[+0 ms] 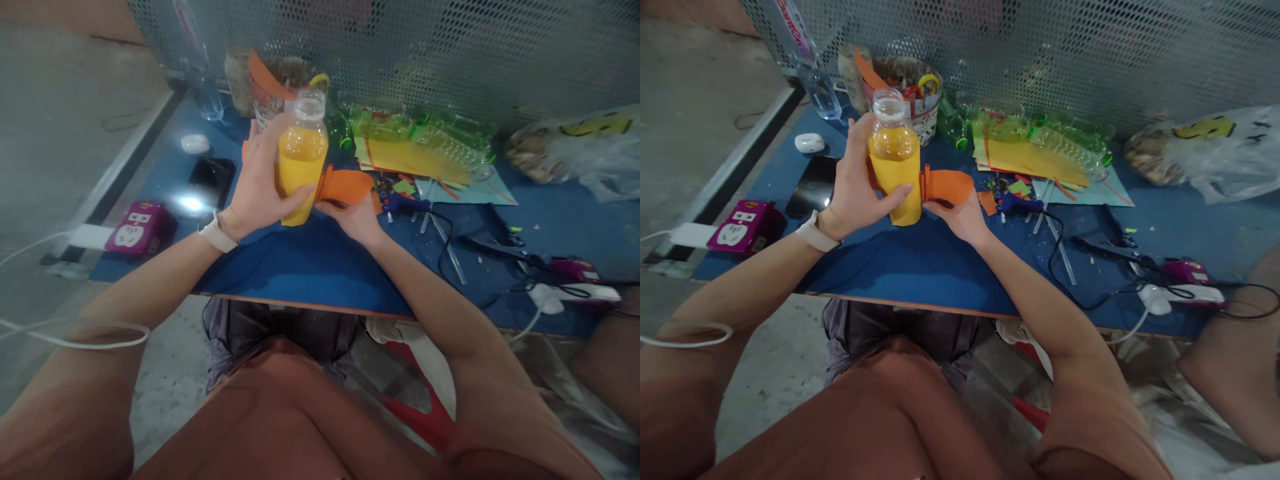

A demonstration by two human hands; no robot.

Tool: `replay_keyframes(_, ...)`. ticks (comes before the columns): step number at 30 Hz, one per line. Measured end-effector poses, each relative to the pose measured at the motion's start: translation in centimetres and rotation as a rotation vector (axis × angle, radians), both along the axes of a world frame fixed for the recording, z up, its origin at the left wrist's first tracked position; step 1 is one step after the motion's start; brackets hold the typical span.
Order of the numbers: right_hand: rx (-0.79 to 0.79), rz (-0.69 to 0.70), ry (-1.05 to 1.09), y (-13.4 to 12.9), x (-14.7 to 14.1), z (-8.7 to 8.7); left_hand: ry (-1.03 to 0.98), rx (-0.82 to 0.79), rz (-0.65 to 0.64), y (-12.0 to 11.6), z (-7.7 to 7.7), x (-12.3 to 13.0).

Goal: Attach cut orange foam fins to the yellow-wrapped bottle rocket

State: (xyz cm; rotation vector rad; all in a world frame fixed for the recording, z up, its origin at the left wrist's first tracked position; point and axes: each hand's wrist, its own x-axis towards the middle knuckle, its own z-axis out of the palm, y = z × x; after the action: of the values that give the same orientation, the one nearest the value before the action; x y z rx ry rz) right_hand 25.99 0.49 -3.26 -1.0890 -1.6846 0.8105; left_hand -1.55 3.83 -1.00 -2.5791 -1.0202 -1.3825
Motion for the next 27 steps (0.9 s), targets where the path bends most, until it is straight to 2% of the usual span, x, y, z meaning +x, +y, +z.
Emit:
replay_keyframes(8, -0.021, -0.006, -0.014, -0.1, 0.2, 0.2, 0.040, -0.009, -0.022, -0.3, 0.4, 0.0)
replay_keyframes(12, 0.022, 0.024, -0.001, 0.1, 0.2, -0.3, 0.043, -0.003, 0.026, -0.5, 0.6, 0.1)
replay_keyframes(16, 0.009, 0.039, 0.009, 0.2, 0.1, -0.4, 0.031, -0.004, -0.023, -0.4, 0.4, 0.1)
replay_keyframes(20, -0.006, 0.047, -0.011, 0.2, 0.1, -0.2, 0.014, 0.036, -0.005, -0.1, 0.1, 0.1)
replay_keyframes(27, 0.006, 0.045, 0.016, 0.3, 0.1, -0.3, -0.018, 0.064, -0.056, 0.5, -0.5, -0.1)
